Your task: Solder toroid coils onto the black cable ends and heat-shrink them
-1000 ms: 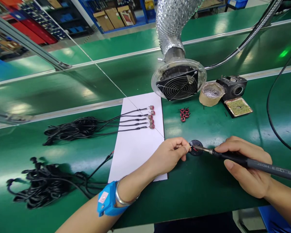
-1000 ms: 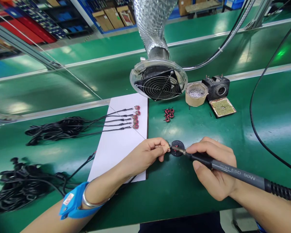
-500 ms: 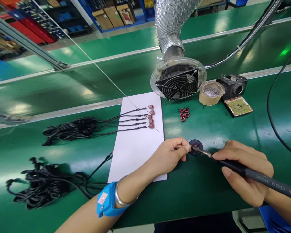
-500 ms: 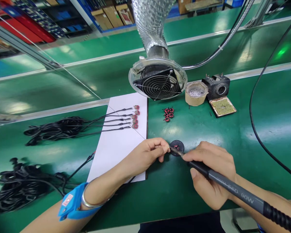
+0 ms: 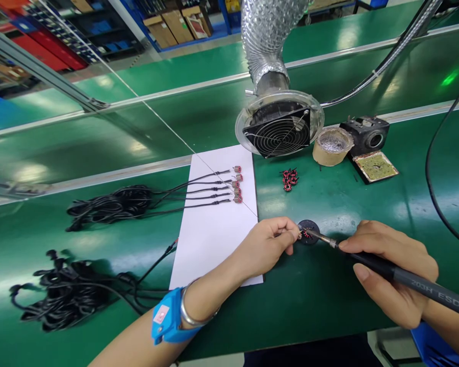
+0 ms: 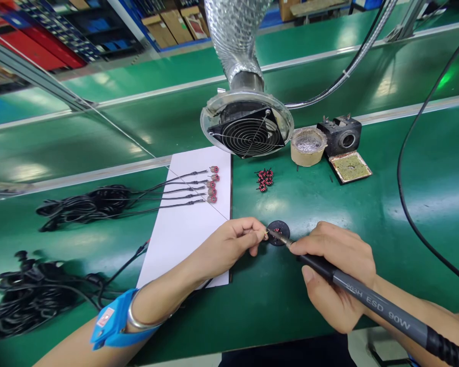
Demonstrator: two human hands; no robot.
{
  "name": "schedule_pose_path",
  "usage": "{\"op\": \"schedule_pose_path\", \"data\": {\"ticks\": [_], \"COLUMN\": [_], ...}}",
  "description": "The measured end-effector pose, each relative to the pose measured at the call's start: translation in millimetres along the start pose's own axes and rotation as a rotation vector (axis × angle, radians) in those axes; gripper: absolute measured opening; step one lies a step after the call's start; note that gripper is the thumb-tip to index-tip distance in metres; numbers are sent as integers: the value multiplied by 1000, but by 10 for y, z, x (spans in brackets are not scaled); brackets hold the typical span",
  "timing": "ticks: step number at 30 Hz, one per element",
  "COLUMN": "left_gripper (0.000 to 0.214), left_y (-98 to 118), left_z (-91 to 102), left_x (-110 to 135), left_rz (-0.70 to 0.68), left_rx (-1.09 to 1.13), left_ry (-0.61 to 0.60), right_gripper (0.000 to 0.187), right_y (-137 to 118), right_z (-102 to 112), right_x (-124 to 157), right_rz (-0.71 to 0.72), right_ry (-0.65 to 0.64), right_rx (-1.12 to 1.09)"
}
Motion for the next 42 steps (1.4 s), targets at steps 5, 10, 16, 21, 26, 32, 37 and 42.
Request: {"op": "schedule_pose_path", "data": {"ticks": [5, 10, 16, 21, 26, 32, 37, 42], "left_gripper": [22, 22, 21, 29, 28, 30, 27, 23], "left_y": [2, 4, -22, -30, -24, 11, 41, 36], "left_z": [4, 4, -33, -53, -47, -55, -70, -81], "left_x": [1, 1, 20, 60, 72, 98, 124, 109], "left_rz": [6, -6, -75, -148, -172, -197, -238, -271], "left_rx": [5, 7, -33, -124, -180, -233, -255, -262], "left_ry": [-5, -15, -5, 5, 11, 47, 116, 141], "right_gripper": [31, 36, 29, 21, 28, 31, 36, 37], "right_y": [-1, 66, 227, 286, 304, 296, 271, 250], "right_z": [9, -3, -212, -363, -392, -385, -384, -391], "right_x": [-14, -5, -90, -151, -95, -54, -75, -109], "right_rz": [11, 53, 37, 134, 161, 149, 126, 95], "right_ry": [13, 109, -30, -153, -186, -208, -212, -192], "right_rx": [-10, 32, 145, 152, 174, 233, 209, 142]}}
Point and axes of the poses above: each hand's wrist, its own x-axis away from the middle knuckle, its own z-axis out of the back of the hand, y = z × x, the point moved 2 cm from there along -x, towards the middle knuckle, and after that the axes turned 8 degrees about z, right-handed, at the moved point
